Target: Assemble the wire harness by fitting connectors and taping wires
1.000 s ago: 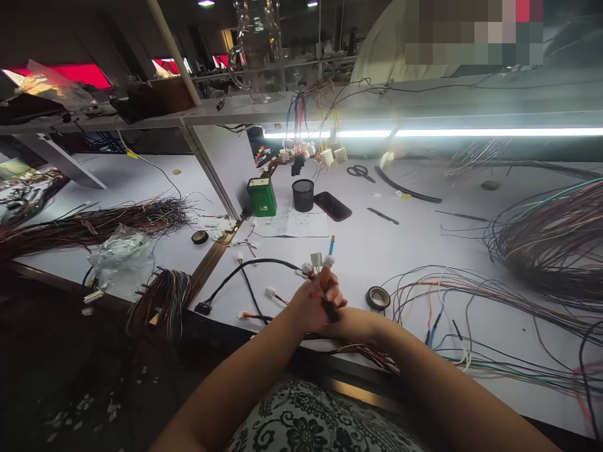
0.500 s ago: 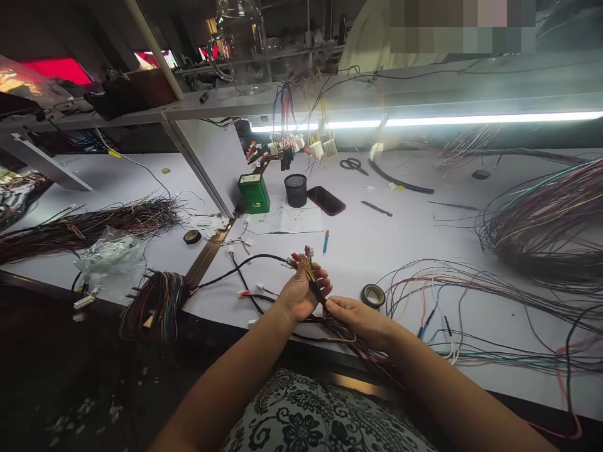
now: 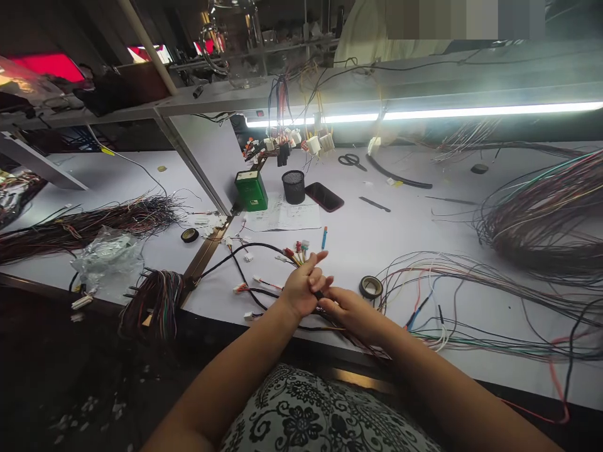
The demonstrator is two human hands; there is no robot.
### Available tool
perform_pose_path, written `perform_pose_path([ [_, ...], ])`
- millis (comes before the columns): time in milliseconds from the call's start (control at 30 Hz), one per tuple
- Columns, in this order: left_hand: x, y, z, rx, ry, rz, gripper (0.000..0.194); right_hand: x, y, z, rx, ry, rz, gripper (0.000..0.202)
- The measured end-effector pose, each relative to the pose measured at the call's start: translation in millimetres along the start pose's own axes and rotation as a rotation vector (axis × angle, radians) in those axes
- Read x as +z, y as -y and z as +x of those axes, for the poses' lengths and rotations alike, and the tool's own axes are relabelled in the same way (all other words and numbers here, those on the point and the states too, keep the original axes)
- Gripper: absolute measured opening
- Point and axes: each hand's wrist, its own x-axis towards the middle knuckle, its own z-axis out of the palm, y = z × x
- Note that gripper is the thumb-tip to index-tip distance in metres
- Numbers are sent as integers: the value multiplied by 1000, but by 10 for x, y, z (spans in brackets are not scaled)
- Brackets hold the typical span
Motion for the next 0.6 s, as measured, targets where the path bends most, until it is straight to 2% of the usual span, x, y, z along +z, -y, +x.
perform_pose_path([
  [100,-33,38,67,85,-210,-6,22,-37,18,-46,80,150,-73,24],
  [167,-84,-9,58,91,-240,178,30,-82,6,-56,161,276,-68,26],
  [267,-189,-180,-105,70,-109,824,52,-193,-45,-22,201,311,-41,30],
  [300,-229,-235,-189,81,-68,1067,55,-233,-65,-3,198,293,-46,31],
  [367,-308,-290,-353,161,-38,1371,54,-292,-94,31,192,266,-46,31],
  [433,-378,-241,-456,380,56,1688,57,-308,-101,46,154,283,-38,35],
  [500,-417,-117,-470,596,207,1974,69,-286,-89,38,84,305,-50,45],
  [533,-417,-48,-451,652,274,2067,77,-270,-79,27,44,310,-74,48],
  [600,-374,58,-385,660,373,2191,84,-247,-61,-6,-12,292,-157,48],
])
